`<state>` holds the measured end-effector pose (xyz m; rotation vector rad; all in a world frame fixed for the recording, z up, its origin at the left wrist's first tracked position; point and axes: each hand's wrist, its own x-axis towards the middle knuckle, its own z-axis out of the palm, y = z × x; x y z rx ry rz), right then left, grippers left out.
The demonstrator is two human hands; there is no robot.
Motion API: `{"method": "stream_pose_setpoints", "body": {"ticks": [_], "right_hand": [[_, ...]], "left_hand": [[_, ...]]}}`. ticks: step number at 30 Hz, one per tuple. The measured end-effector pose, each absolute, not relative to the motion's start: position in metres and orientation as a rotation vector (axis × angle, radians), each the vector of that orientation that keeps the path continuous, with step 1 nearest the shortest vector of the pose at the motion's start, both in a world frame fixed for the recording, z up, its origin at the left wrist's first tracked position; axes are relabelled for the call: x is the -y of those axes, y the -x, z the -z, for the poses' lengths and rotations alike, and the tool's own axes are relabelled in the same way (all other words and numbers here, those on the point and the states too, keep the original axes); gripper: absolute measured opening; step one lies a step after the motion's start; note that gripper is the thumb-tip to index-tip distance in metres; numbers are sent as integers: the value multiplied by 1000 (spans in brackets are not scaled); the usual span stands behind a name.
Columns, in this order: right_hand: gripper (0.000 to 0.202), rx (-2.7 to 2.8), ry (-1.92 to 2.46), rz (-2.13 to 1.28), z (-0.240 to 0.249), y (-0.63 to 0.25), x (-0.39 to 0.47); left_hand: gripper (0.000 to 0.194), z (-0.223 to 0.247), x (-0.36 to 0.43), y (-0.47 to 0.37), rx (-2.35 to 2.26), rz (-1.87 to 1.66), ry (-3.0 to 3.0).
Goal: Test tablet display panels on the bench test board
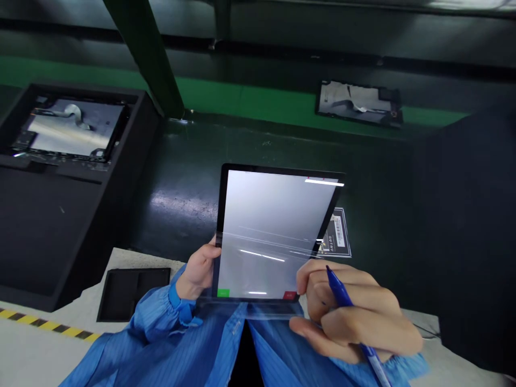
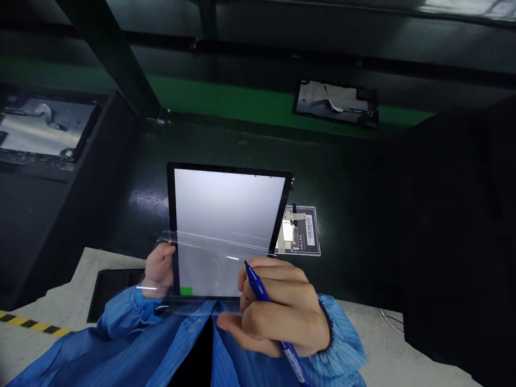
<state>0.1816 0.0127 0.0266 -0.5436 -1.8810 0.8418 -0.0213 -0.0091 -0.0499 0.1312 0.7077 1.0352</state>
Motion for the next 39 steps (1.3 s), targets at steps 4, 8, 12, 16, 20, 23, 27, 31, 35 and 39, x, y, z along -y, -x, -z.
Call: {"method": "stream_pose_setpoints", "body": {"ticks": [4,8,12,16,20,23,27,31,35,39], "right_hand": [[40,1910,524,-843,-27,-184,-12],[42,1943,532,-886,-27,-188,-10],[44,1963,563,-977,-23,-194,-6],[43,1940,546,-996,-21,-194,-5],[41,1910,514,-907,-24,-189,-7],[40,1925,523,-866,-25,-187,-7],[39,1925,540,-872,-22,-188,-6],[37,1903,542,-876,-15,-190,-5],[34,1909,537,-872,-9,-190,-5],[35,1911,523,-875,-7,-190,-4]], "left_hand": [[11,54,11,25,-685,-1056,-251],[12,59,13,26,-664,-1041,-299],[14,62,15,27,-662,-1014,-318],[14,61,16,26,-668,-1014,-302],[7,57,13,23,-682,-1065,-269],[7,53,11,21,-728,-1086,-242],[8,52,10,20,-805,-1150,-207],[14,62,9,19,-966,-1277,-129],[15,71,8,19,-1067,-1321,-64],[15,73,6,20,-1020,-1294,-21]]}}
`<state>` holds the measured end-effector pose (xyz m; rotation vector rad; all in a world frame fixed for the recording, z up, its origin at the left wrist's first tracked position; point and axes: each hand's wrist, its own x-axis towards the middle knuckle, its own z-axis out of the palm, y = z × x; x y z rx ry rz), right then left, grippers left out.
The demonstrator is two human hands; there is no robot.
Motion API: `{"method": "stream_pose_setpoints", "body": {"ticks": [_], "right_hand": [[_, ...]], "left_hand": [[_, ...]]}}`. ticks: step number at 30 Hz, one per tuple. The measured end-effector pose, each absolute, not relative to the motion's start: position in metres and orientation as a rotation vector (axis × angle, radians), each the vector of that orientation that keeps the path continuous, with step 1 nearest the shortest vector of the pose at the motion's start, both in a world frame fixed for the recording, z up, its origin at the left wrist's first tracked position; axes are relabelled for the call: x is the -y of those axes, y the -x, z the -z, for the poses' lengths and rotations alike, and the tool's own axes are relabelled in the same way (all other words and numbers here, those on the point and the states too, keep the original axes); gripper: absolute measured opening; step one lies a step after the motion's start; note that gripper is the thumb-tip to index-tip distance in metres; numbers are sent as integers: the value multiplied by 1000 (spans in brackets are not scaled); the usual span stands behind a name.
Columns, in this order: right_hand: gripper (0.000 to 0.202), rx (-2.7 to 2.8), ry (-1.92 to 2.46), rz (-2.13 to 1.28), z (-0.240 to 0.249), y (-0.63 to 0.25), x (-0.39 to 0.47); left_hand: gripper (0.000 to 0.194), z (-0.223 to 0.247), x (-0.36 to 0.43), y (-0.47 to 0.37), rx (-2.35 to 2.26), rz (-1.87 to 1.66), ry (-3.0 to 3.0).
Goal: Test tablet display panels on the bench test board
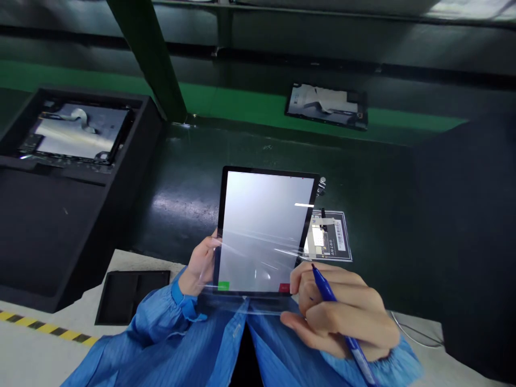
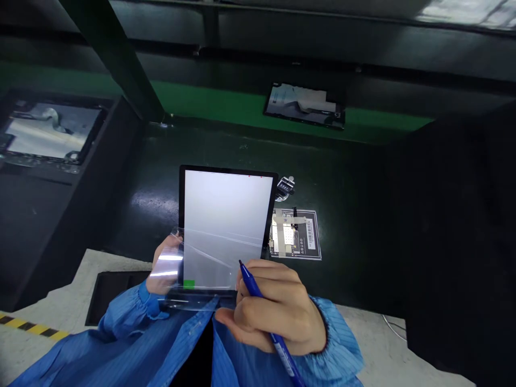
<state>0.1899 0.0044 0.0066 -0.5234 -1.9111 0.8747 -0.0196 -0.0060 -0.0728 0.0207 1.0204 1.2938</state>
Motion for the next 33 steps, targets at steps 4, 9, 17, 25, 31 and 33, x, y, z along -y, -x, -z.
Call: {"method": "stream_pose_setpoints", "body": {"ticks": [4,9,17,25,31,33], "right_hand": [[36,1920,513,-848,-6,-190,-5],[36,1947,515,-854,-8,-190,-6],[35,1939,517,-860,-9,-189,-6],[36,1933,513,-844,-8,-189,-6],[36,1927,517,-868,-8,-189,-5],[35,1922,512,-868,-8,-189,-4]], "left_hand": [[16,74,4,21,-963,-1253,50],[20,78,6,23,-921,-1235,54],[16,77,8,23,-895,-1249,-5],[9,64,4,23,-874,-1183,-111],[10,63,6,23,-875,-1172,-146],[12,64,7,23,-874,-1175,-151]]}}
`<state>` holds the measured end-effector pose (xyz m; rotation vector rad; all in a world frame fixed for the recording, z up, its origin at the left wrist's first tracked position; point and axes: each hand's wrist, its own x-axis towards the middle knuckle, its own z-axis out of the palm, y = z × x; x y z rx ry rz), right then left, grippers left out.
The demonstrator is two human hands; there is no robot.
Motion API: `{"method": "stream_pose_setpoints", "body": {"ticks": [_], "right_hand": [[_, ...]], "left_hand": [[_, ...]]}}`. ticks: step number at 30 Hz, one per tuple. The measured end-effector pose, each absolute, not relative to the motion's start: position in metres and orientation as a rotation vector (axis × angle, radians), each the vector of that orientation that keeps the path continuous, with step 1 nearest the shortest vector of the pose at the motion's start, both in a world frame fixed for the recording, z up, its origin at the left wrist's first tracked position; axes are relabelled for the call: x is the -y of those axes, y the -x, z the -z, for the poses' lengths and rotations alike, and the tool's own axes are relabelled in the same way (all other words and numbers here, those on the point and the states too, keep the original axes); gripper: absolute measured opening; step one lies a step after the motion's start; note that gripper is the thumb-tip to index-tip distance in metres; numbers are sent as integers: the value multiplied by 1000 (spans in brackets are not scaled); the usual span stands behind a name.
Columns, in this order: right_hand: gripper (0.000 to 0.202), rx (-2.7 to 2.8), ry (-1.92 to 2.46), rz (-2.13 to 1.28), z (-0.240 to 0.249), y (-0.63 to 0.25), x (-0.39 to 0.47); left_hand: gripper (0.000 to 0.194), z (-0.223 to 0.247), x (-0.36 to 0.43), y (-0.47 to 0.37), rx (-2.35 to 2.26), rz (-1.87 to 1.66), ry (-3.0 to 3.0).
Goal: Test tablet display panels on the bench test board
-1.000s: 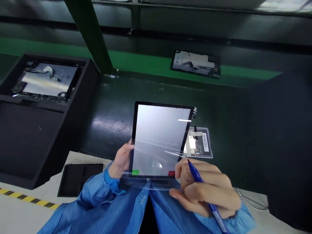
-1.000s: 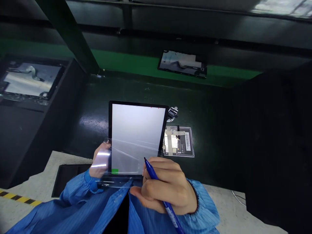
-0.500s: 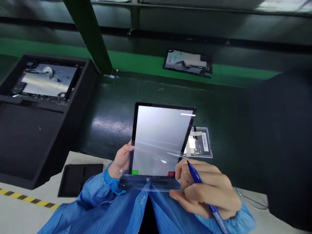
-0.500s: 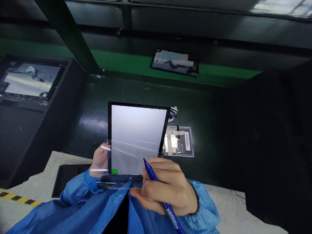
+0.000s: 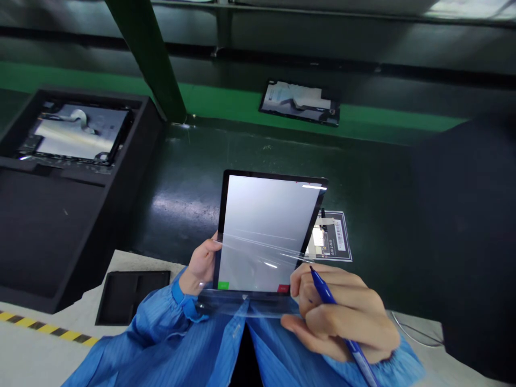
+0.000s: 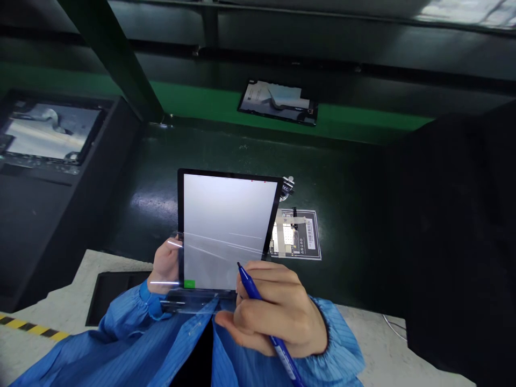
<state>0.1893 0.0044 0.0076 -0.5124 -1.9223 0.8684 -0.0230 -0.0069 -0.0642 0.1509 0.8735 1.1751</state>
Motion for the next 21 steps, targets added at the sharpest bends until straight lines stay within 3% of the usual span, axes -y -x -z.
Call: {"method": "stream_pose_setpoints", "body": {"ticks": [14,21], "right_hand": [[36,1947,512,-861,-9,-190,-6],[37,1926,546,-866,-15,-188,-2]], "left_hand": [[3,56,4,21,-850,-1121,-144],[11,64,6,23,-809,-1052,-161]]}}
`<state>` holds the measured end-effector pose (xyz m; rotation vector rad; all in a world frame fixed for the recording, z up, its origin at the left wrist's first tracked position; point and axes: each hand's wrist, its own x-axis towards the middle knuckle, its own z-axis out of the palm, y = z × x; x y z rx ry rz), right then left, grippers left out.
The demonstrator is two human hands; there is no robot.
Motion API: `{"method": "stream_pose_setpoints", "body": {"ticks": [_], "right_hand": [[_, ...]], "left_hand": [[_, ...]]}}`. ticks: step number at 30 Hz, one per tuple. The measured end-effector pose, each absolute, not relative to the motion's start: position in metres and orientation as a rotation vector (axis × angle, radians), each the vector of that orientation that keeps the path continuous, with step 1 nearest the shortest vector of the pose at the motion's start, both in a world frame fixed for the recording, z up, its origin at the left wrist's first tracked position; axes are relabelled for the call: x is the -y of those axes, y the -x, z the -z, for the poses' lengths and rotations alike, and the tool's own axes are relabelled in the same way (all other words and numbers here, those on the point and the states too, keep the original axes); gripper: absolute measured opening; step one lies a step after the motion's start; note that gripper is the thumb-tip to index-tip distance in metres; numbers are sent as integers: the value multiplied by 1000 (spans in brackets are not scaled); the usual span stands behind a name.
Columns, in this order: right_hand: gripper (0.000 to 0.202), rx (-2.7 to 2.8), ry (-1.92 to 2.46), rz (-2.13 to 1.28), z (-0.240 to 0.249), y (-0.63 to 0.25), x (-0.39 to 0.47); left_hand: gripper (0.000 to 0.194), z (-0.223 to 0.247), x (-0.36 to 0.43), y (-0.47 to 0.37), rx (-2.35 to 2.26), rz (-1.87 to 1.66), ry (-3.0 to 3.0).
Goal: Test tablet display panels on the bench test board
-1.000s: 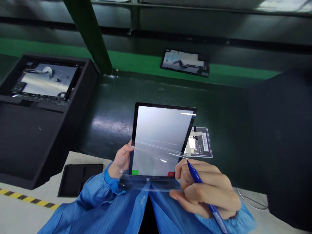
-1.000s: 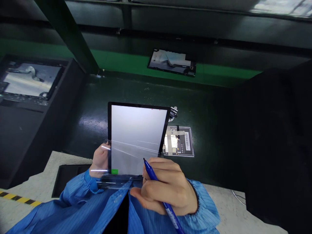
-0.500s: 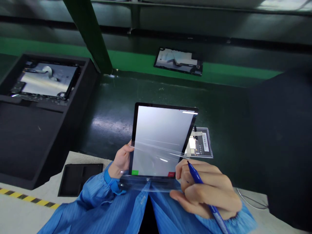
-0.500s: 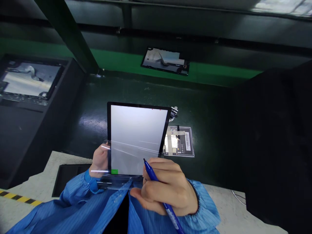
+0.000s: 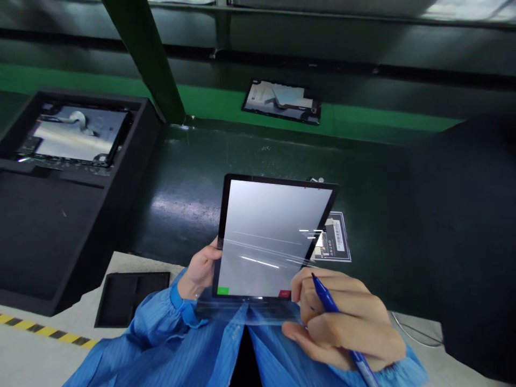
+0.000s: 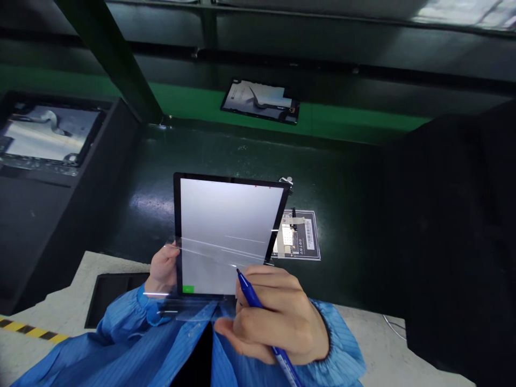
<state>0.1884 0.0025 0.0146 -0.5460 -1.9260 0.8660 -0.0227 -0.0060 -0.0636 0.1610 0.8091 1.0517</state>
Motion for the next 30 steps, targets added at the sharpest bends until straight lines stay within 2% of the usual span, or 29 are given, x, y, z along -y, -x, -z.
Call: {"method": "stream_pose_setpoints", "body": {"ticks": [10,16,24,30], "right_hand": [[38,1958,632,-1001,-23,-192,9],[38,2010,619,-1027,-27,-196,9],[37,1956,570,-937,-21,-192,7],[36,1978,577,-851,-19,-189,4]], "left_hand": [[9,57,15,25,-760,-973,-249],[16,63,20,27,-760,-960,-260],[18,60,15,26,-730,-1044,-191],[10,56,8,20,-836,-1106,-59]]}}
